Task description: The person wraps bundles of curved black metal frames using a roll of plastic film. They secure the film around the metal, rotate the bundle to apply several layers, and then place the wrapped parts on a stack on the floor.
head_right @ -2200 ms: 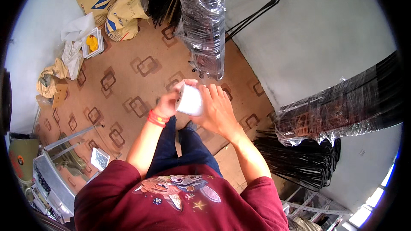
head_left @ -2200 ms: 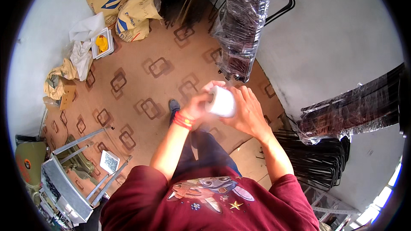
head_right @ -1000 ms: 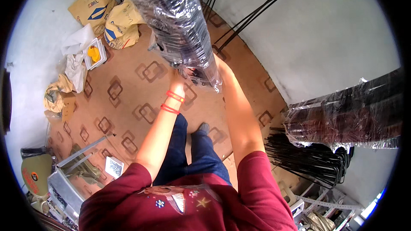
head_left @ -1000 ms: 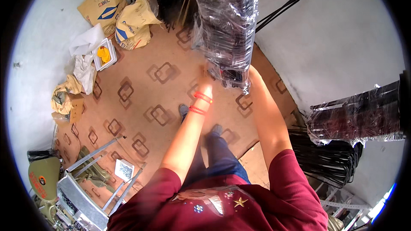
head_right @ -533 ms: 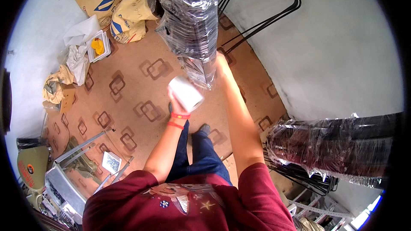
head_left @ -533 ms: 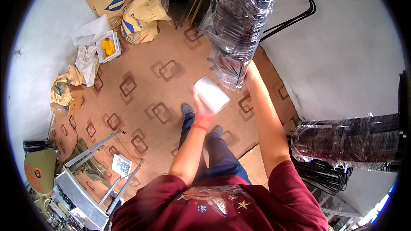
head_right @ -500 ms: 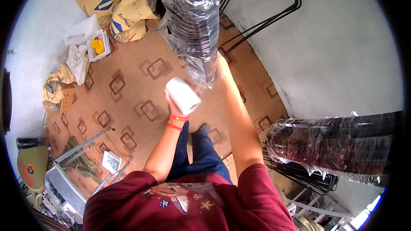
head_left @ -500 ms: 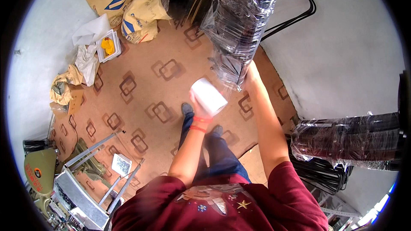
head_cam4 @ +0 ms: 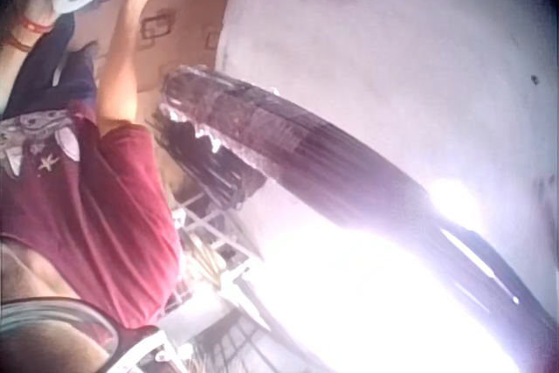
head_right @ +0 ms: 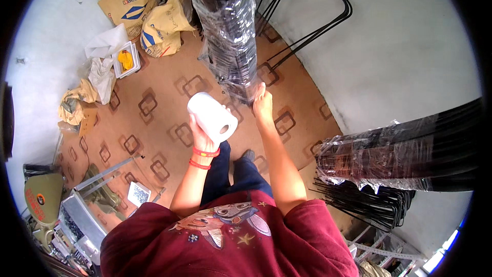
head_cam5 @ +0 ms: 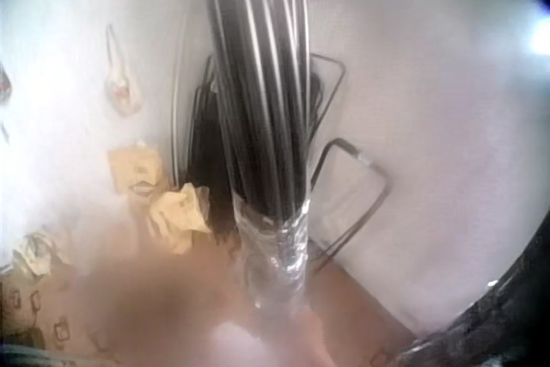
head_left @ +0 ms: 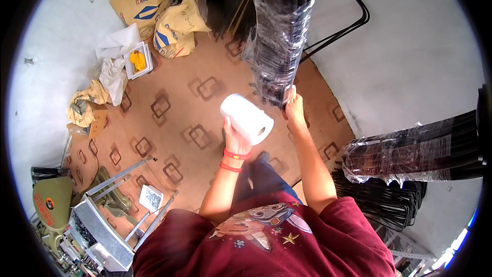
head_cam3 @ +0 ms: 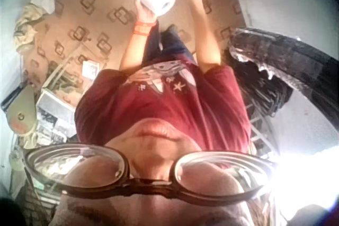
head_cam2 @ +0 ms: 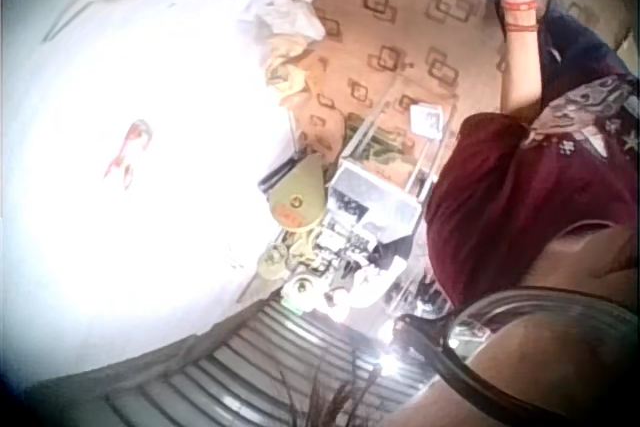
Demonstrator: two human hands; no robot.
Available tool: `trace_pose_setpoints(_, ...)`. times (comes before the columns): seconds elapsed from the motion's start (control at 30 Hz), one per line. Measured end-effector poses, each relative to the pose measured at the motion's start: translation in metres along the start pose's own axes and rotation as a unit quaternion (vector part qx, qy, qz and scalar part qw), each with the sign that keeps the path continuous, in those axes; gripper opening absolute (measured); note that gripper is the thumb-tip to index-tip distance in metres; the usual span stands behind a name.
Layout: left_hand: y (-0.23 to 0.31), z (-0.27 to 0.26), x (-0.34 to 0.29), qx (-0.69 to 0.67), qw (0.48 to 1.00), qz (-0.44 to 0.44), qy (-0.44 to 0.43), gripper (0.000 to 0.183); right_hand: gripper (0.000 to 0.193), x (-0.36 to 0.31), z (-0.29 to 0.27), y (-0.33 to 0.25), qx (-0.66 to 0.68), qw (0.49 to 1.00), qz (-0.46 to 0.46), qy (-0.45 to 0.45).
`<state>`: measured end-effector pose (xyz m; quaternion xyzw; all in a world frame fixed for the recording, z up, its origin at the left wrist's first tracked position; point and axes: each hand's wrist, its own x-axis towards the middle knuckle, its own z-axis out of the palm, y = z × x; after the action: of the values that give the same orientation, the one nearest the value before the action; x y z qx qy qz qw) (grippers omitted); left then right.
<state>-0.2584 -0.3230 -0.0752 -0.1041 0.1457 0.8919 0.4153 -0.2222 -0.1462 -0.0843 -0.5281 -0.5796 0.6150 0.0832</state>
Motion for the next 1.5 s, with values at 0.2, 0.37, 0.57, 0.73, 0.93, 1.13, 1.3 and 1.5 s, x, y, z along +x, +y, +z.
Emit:
trace_pose_setpoints(0.2,0.002,0.015,-0.011,0.001,1.0,-0.024,0.011,0.068,0.051,0.043,-0.013,-0.053,-0.027,0.991,-0.124,-0.05)
trace_pose_setpoints(0.37,0.016,0.029,0.008,-0.044,0.999,-0.031,0.01,0.066,0.035,0.052,0.003,-0.068,0.177,0.965,-0.118,-0.154)
trace_pose_setpoints(0.57,0.024,0.031,0.022,-0.1,0.994,-0.015,-0.034,0.065,0.026,-0.097,-0.016,-0.068,-0.026,0.931,-0.358,0.07)
trace_pose_setpoints(0.73,0.049,0.068,0.022,0.122,0.99,-0.065,-0.031,0.066,0.065,-0.144,0.037,-0.106,-0.304,0.85,-0.427,0.046)
trace_pose_setpoints(0.93,0.085,0.035,0.048,0.279,0.953,-0.12,-0.01,0.081,0.063,-0.136,0.034,-0.136,-0.228,0.866,-0.446,0.006)
trace_pose_setpoints(1.13,0.128,0.103,0.048,0.853,0.395,0.307,-0.149,0.112,0.06,-0.128,0.033,-0.157,-0.287,0.831,-0.476,-0.029)
trace_pose_setpoints(1.3,0.118,0.101,0.072,0.815,0.382,0.31,-0.307,0.086,0.048,-0.129,0.01,-0.164,-0.269,0.849,-0.443,-0.104)
trace_pose_setpoints(1.5,0.078,0.049,0.048,0.731,0.659,0.171,-0.045,0.072,0.04,-0.013,-0.07,-0.197,0.043,0.964,-0.261,-0.005)
